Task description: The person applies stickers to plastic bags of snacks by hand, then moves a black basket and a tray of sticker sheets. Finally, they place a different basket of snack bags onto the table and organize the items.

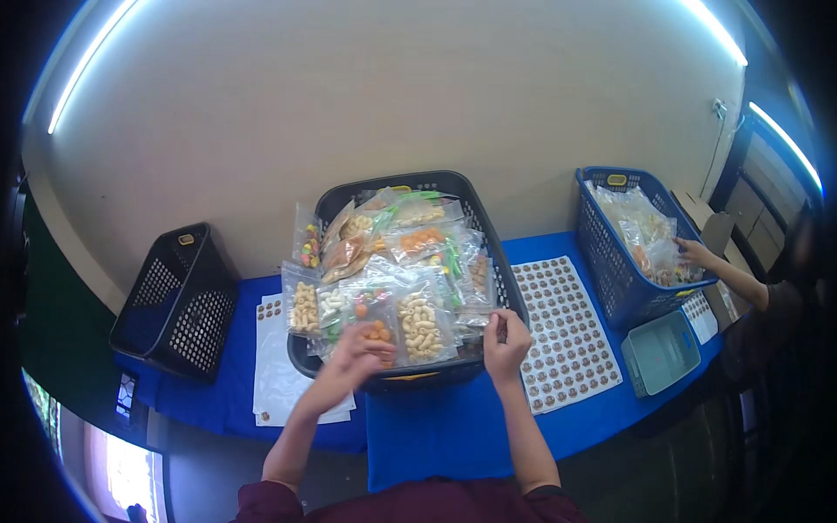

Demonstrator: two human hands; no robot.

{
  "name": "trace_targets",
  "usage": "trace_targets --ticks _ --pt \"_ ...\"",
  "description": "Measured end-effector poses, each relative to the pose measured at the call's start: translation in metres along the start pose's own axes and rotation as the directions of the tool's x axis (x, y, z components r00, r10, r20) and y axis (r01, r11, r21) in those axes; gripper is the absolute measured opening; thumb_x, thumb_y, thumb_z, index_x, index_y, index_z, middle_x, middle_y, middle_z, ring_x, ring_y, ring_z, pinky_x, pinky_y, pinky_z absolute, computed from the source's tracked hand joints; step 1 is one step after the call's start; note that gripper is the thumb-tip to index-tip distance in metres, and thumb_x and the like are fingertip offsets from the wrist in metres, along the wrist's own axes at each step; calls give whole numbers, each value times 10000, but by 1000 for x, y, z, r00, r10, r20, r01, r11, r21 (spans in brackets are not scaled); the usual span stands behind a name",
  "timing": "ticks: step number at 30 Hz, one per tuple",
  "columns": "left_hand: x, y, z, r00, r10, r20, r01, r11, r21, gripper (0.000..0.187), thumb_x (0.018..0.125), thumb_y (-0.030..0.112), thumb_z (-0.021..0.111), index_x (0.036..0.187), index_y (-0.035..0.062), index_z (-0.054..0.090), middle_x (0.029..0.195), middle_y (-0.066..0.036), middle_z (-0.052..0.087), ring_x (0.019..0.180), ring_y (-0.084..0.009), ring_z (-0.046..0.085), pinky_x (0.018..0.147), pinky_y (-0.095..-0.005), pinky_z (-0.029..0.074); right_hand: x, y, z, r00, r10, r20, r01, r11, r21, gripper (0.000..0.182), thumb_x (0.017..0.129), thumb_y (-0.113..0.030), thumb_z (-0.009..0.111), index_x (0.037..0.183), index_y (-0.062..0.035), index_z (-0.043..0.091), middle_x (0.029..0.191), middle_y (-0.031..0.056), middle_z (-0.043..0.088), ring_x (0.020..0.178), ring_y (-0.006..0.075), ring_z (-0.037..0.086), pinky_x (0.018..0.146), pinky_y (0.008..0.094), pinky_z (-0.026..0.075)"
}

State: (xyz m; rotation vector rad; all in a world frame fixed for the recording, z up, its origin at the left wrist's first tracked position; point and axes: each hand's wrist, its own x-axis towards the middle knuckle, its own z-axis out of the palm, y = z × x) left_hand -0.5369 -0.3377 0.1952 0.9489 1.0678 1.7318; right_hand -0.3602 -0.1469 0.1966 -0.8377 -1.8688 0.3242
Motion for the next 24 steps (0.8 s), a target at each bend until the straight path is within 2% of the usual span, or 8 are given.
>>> trace_targets --ticks 1,4,8,10,12,15,21,24 --pt "7 -3 20 991 -63 115 55 996 76 468 854 160 511 1224 -25 292 1167 -212 436 1066 -269 469 891 -346 380 -5 2 -1 998 -12 -65 14 999 32 32 743 -34 556 756 -8 570 613 75 531 492 159 479 470 282 370" --pt "45 -38 49 998 34 43 -54 731 680 565 846 239 518 1257 -39 248 1223 -223 386 1169 -297 381 960 -374 322 -19 10 -4 961 -253 -115 245 966 -79 73 733 -28 479 734 -20 551 656 101 519 604 269 482 615 365 365" --pt "84 -71 61 971 179 -160 77 401 913 737 762 339 596 1269 -70 251 1299 -300 248 1239 -421 200 1010 -466 194 -40 16 -22 950 -292 107 299 953 -55 83 745 -50 505 811 -56 555 791 73 549 849 242 529 944 409 280" --pt "80 -74 66 964 195 -180 122 278 953 800 733 358 629 1283 -64 229 1328 -303 180 1250 -434 151 1027 -467 154 -39 15 -36 930 -290 228 310 949 -58 164 748 -71 527 905 -75 574 938 62 568 1004 241 501 991 408 229" --pt "78 -71 68 939 187 -288 188 424 886 873 691 349 680 1304 -49 201 1363 -284 107 1269 -428 98 1035 -433 162 -46 24 -44 902 -287 322 320 946 -56 360 733 -82 539 1093 -99 534 1134 62 510 1135 242 420 1026 406 178" --pt "77 -68 69 900 206 -385 243 496 834 960 615 344 744 1307 -41 201 1346 -253 212 1253 -367 220 1027 -384 213 -51 50 -52 824 -394 407 442 897 -26 547 702 -81 566 1231 -157 448 1303 47 384 1236 221 315 1051 400 136" --pt "82 -68 61 823 78 -562 402 618 675 875 583 345 769 1259 0 334 1255 -154 363 1005 -250 458 845 -348 405 -43 103 -83 677 -525 516 435 851 295 535 692 -51 578 1210 -127 470 1355 89 313 1259 252 279 1013 401 248" --pt "81 -67 58 771 106 -627 432 637 639 688 651 312 732 1198 33 423 1212 -112 402 986 -234 460 826 -322 411 -58 164 -115 745 -35 666 -109 979 174 366 665 0 564 1029 -32 548 1199 192 442 1082 328 450 896 397 376"
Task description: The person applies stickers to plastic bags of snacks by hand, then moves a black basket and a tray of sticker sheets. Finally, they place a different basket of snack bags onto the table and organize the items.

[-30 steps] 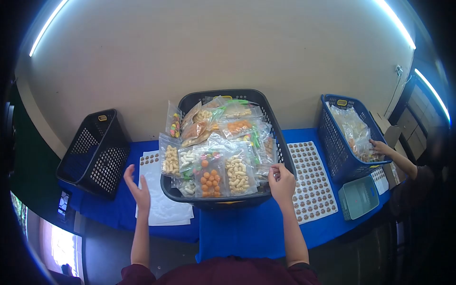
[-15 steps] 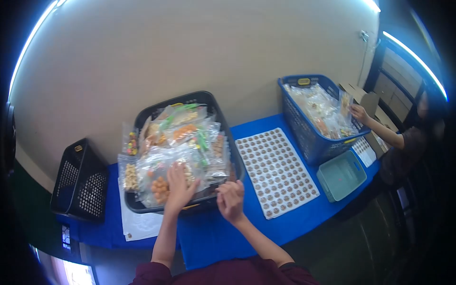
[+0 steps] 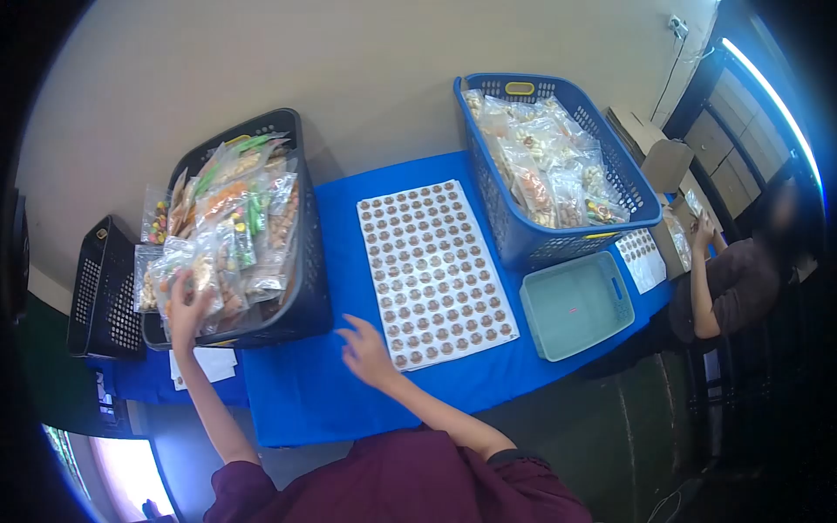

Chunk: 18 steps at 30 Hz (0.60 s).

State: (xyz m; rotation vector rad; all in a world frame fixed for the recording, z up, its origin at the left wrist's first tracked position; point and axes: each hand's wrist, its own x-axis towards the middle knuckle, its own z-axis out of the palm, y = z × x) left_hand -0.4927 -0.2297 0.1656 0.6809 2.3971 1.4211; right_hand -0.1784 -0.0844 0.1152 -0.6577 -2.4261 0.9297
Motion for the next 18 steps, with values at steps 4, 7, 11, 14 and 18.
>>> trace_targets --ticks 4,7,11,14,18 --pt "7 -16 -3 995 -101 -10 91 933 -347 537 803 245 618 1244 38 391 1169 -106 469 1022 -174 464 840 -282 394 -81 122 -69 977 154 -150 -199 911 -361 150 635 4 540 777 -16 580 869 140 574 866 303 525 764 410 399" --pt "4 -2 -2 991 -131 -10 116 905 -409 541 826 247 598 1258 17 368 1122 -110 505 1017 -144 469 866 -256 363 -112 161 -136 900 303 -314 -418 808 -416 63 710 -2 520 762 8 556 868 165 549 839 337 508 755 417 393" --pt "4 -5 -4 988 -150 -28 130 923 -361 511 836 259 576 1229 -19 406 1245 -96 417 1111 -159 419 945 -267 313 -143 206 -188 819 393 -418 -565 675 -474 235 719 10 521 952 36 514 995 172 486 942 338 463 812 410 392" --pt "6 -9 -3 992 -117 -54 90 932 -352 519 837 273 574 1220 -37 410 1208 -95 445 1098 -154 426 937 -264 317 -150 214 -192 845 390 -365 -533 664 -525 277 713 19 513 989 41 508 1000 161 476 943 331 453 846 392 377" --pt "10 -18 -6 993 -108 -43 87 936 -341 501 850 285 554 1209 -40 425 1184 -84 464 1091 -141 425 932 -252 313 -146 210 -187 810 441 -387 -586 594 -551 325 709 32 503 1033 15 492 1013 150 466 955 320 451 824 393 383"
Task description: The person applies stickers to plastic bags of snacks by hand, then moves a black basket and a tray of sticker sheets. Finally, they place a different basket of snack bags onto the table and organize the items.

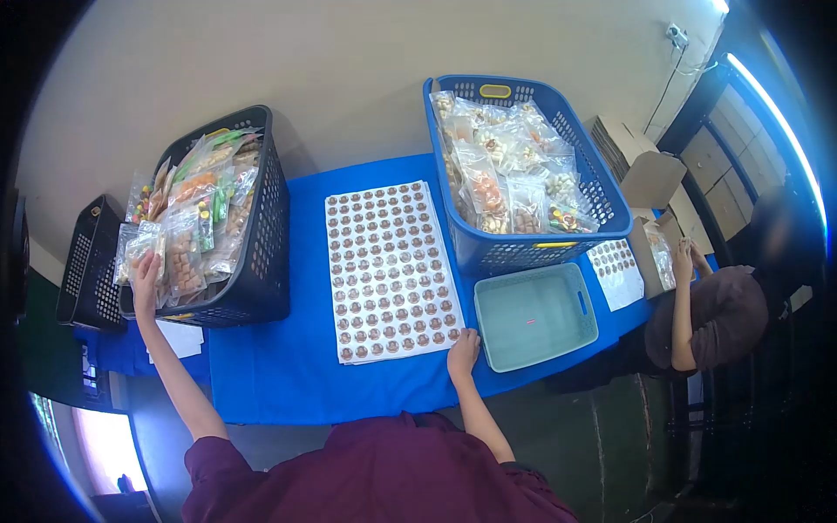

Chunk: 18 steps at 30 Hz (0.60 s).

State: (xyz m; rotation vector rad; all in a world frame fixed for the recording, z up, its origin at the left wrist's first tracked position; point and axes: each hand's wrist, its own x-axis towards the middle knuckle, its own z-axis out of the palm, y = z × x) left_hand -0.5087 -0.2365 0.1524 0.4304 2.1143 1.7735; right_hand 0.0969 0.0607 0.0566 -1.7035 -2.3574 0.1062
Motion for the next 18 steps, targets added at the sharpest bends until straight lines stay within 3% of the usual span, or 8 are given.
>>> trace_targets --ticks 5,13,14,18 --pt "10 -22 -7 998 18 -59 -25 991 -133 454 866 318 524 1156 -27 477 1119 -77 511 1059 -133 443 918 -246 316 -1 -7 -6 999 16 34 -13 997 -74 335 721 23 485 1048 -52 488 1021 120 433 970 297 440 767 412 397" --pt "12 -26 -12 985 21 -172 -72 954 -292 409 850 262 559 1120 -39 499 1069 -89 541 958 -135 503 821 -238 394 1 5 0 1000 14 18 -14 999 33 286 687 14 524 963 -61 506 991 143 439 952 324 428 791 417 375" --pt "9 -27 -11 963 113 -247 -167 963 -213 386 849 237 558 1113 -38 500 1015 -87 560 888 -132 527 765 -230 421 5 7 4 1000 18 19 -19 999 32 286 678 8 539 954 -59 505 1003 142 436 958 325 426 797 419 374" --pt "7 -31 -9 860 53 -507 -164 971 -177 331 824 213 591 1006 -59 547 988 -103 557 866 -135 528 741 -249 430 7 16 8 992 39 123 -51 994 96 253 680 -52 574 927 -44 516 1007 173 433 964 346 419 809 420 371"
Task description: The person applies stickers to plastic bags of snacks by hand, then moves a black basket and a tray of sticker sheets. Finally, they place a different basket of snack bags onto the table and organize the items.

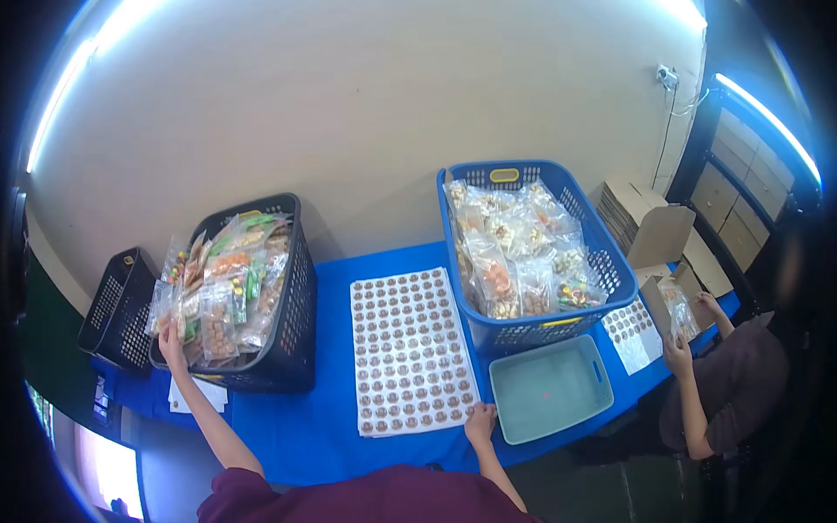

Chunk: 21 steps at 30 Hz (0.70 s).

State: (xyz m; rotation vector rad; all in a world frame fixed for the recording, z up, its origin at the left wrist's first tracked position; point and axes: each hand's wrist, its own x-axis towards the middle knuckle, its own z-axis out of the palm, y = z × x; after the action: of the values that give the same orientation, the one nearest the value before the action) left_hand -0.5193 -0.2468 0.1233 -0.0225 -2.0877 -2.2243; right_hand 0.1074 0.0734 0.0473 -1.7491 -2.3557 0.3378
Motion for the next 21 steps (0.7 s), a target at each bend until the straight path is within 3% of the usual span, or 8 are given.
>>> trace_targets --ticks 2,5,8,10,13,15,18,21 --pt "5 -4 1 996 33 -79 -33 999 5 327 817 211 600 992 -60 547 994 -99 554 867 -136 530 748 -254 433 1 -10 -10 1000 6 11 -6 1000 16 260 683 -85 593 929 -39 520 1021 183 426 981 351 409 814 432 368" --pt "-2 12 3 996 46 75 -18 940 -340 376 851 198 546 1138 -31 467 1064 -113 542 953 -164 517 811 -255 421 -2 -27 -14 994 105 5 -104 989 -102 300 681 -134 623 941 -25 520 1048 180 416 1017 342 388 831 461 358" --pt "8 -13 -13 969 -133 207 245 597 -764 400 863 184 504 1211 6 416 1178 -141 478 1066 -222 470 878 -317 421 2 -35 -11 980 189 66 -175 969 -174 465 633 -206 690 996 8 495 1102 176 389 1061 334 353 882 472 316" --pt "0 -16 -10 946 -179 269 320 399 -859 431 857 179 503 1240 24 383 1227 -156 431 1112 -276 428 920 -368 405 2 -37 -9 975 206 82 -186 962 -200 579 590 -244 729 1031 31 472 1133 183 376 1079 334 341 909 465 293" --pt "-38 24 20 875 -179 449 475 150 -867 503 856 180 496 1288 13 300 1298 -210 318 1139 -384 379 969 -440 371 4 -44 -16 980 182 77 -160 959 -233 528 624 -258 717 997 39 491 1092 174 385 1056 326 356 898 471 315" --pt "-66 50 44 749 6 663 647 -226 -729 511 868 177 476 1294 -8 262 1308 -244 269 1144 -367 381 963 -428 388 4 -49 -22 979 175 108 -143 957 -253 513 634 -255 709 999 36 496 1084 172 402 1054 326 375 885 466 332" --pt "-118 86 87 688 15 725 631 -504 -589 511 879 170 456 1297 -24 234 1285 -264 273 1122 -348 412 953 -398 412 6 -36 -18 969 145 202 -92 964 -250 448 663 -229 682 990 26 513 1072 171 429 1029 324 425 863 453 362" --pt "-196 109 127 666 -154 730 728 -83 -681 379 894 124 419 1226 -35 332 1164 -209 423 1002 -258 513 876 -318 469 2 -19 3 981 103 164 -82 988 -130 298 705 -148 616 926 32 529 1028 196 462 953 343 489 828 414 397"
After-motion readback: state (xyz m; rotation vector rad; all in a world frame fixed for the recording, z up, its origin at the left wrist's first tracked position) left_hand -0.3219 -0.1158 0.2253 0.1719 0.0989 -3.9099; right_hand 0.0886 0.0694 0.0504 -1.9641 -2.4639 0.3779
